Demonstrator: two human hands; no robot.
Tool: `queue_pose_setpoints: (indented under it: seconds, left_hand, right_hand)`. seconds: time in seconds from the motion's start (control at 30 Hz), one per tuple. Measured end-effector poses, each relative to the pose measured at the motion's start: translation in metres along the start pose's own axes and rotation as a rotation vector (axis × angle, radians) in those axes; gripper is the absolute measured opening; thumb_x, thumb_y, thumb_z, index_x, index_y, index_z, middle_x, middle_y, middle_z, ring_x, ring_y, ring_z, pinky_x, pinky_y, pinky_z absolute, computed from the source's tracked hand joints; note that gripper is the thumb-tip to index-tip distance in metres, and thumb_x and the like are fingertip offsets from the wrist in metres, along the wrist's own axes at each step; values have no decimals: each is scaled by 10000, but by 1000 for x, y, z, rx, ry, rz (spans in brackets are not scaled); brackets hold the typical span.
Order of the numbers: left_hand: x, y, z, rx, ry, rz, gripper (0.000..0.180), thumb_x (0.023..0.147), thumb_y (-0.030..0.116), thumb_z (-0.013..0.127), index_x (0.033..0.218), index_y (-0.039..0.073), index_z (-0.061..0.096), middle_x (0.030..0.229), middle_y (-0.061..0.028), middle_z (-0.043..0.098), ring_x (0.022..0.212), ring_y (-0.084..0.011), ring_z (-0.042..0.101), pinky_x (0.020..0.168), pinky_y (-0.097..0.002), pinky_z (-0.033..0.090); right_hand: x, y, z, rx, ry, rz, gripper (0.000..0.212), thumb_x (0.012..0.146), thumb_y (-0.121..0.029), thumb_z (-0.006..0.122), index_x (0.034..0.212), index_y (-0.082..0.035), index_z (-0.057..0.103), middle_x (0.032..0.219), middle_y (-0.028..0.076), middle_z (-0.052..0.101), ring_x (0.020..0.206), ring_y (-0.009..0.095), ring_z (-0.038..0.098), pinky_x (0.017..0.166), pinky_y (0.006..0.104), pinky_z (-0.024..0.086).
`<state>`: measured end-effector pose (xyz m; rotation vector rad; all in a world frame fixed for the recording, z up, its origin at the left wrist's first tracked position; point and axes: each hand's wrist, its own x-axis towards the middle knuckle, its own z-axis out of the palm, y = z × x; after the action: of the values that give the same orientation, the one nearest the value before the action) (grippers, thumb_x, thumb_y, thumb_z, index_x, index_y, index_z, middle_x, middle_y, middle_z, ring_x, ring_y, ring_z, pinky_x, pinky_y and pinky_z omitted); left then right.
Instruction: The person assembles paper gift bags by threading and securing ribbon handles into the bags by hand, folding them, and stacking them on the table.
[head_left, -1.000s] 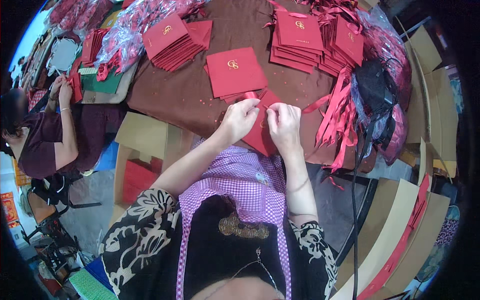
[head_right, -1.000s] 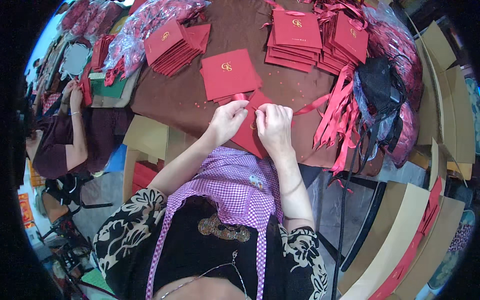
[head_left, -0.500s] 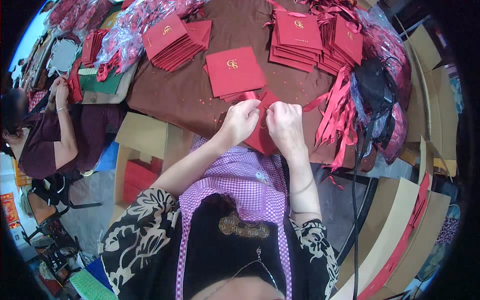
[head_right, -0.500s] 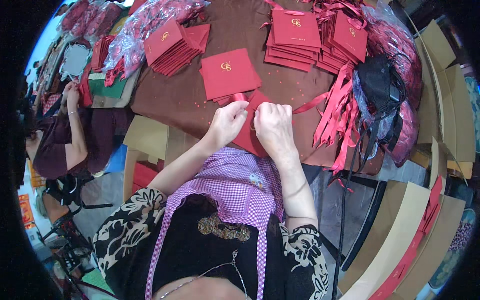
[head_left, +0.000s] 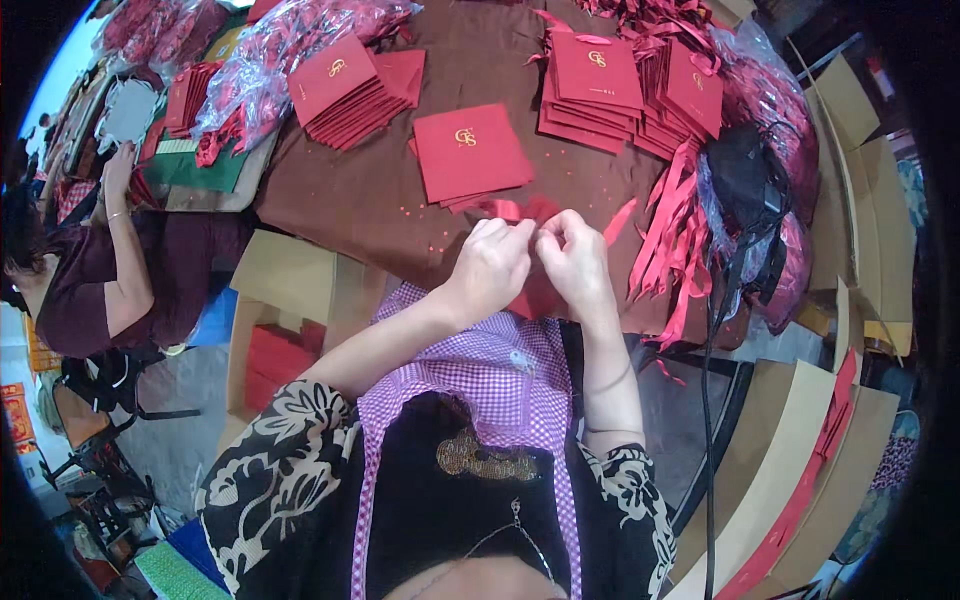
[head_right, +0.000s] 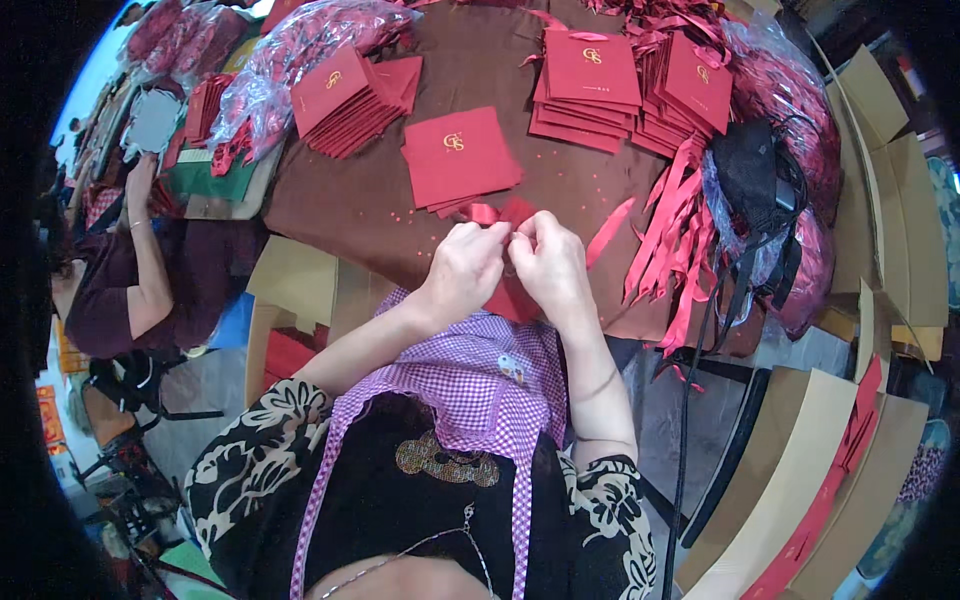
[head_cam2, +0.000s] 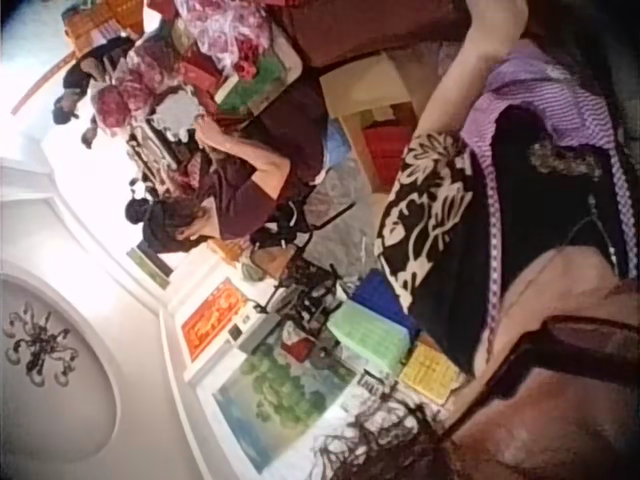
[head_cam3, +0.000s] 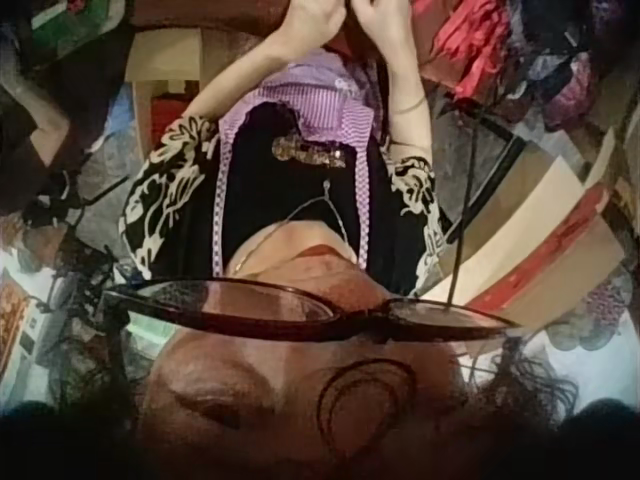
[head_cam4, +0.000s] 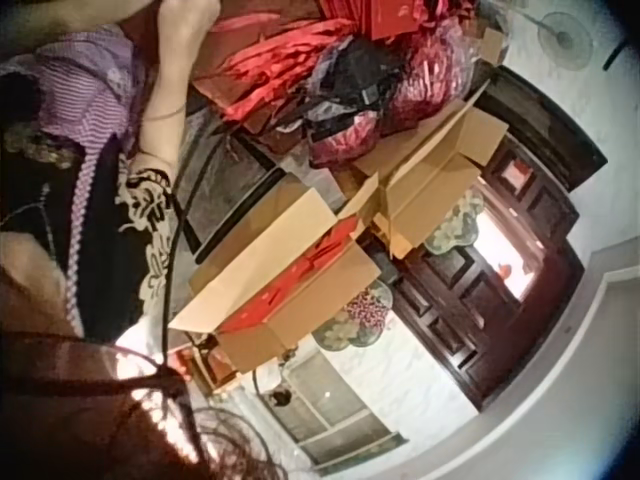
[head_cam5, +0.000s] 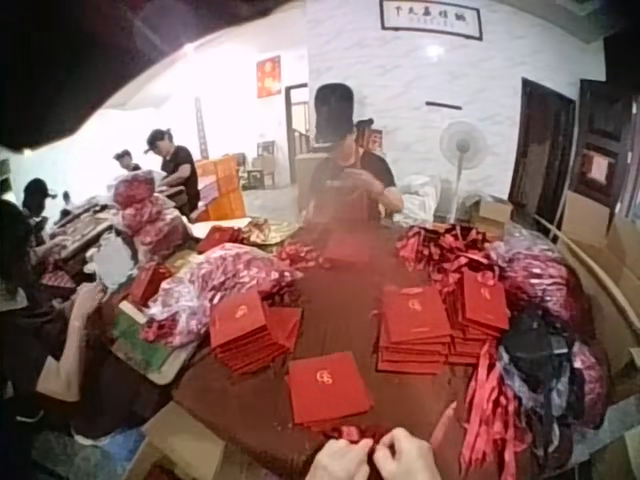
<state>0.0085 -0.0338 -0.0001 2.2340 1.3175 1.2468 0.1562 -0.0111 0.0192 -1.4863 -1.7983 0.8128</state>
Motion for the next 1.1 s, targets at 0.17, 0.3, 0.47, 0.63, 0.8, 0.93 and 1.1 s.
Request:
queue_pose_setpoints:
  seconds: [0.17,0.3,0.47,0.63,0.8,0.93,1.1]
  left_hand:
    - [5,-4,2,-89,17,-44,276,803,-16,579,1073,-72,582,758,-187,597,705,-302,602,646,-390,488]
    - [11,-10,-11,-442,-195,-426,228,894,74,569,1100,-10,620,803,-189,662,737,-177,663,648,-303,514]
    - [5,-18,-6,-359,-161,-319,194,888,62,571,1057,-13,627,817,-156,664,749,-164,653,669,-296,516]
    - [1,-19,-2,-362,-147,-259,141,892,67,553,990,-23,599,845,-183,620,784,-265,640,684,-353,500]
    - [1,-15,-5,-326,-178,-133,79,891,45,524,920,-26,543,836,-195,559,829,-366,572,717,-410,468]
    - [-2,-9,-10,-338,-199,-119,58,878,29,517,891,-26,532,814,-203,548,812,-375,561,712,-426,456]
    - [-4,-20,-23,-463,-217,-466,117,935,86,478,901,4,554,759,-116,567,692,-218,548,632,-323,462]
  right_hand:
    - [-3,7,11,121,121,-83,96,804,-86,626,824,-11,570,749,163,627,707,342,611,649,425,475]
    - [-8,11,4,0,142,-166,91,794,-97,644,805,-27,586,767,119,643,736,325,569,719,407,452]
    - [-17,6,1,8,102,-162,87,783,-96,657,787,-35,594,766,112,643,737,309,574,720,387,441]
    - [-16,-7,-14,-179,33,-397,135,764,-93,668,878,-52,609,844,93,610,849,270,566,830,374,378]
    - [-4,-20,-31,-245,30,-559,215,741,-62,664,950,-96,629,942,59,562,958,273,529,845,409,387]
    - [0,-11,-35,-179,-150,-527,140,753,-63,652,886,-80,608,871,65,548,933,263,526,822,383,399]
    - [-3,-7,-36,-187,-302,-531,93,746,-28,623,822,-58,577,837,78,545,877,280,514,804,367,395]
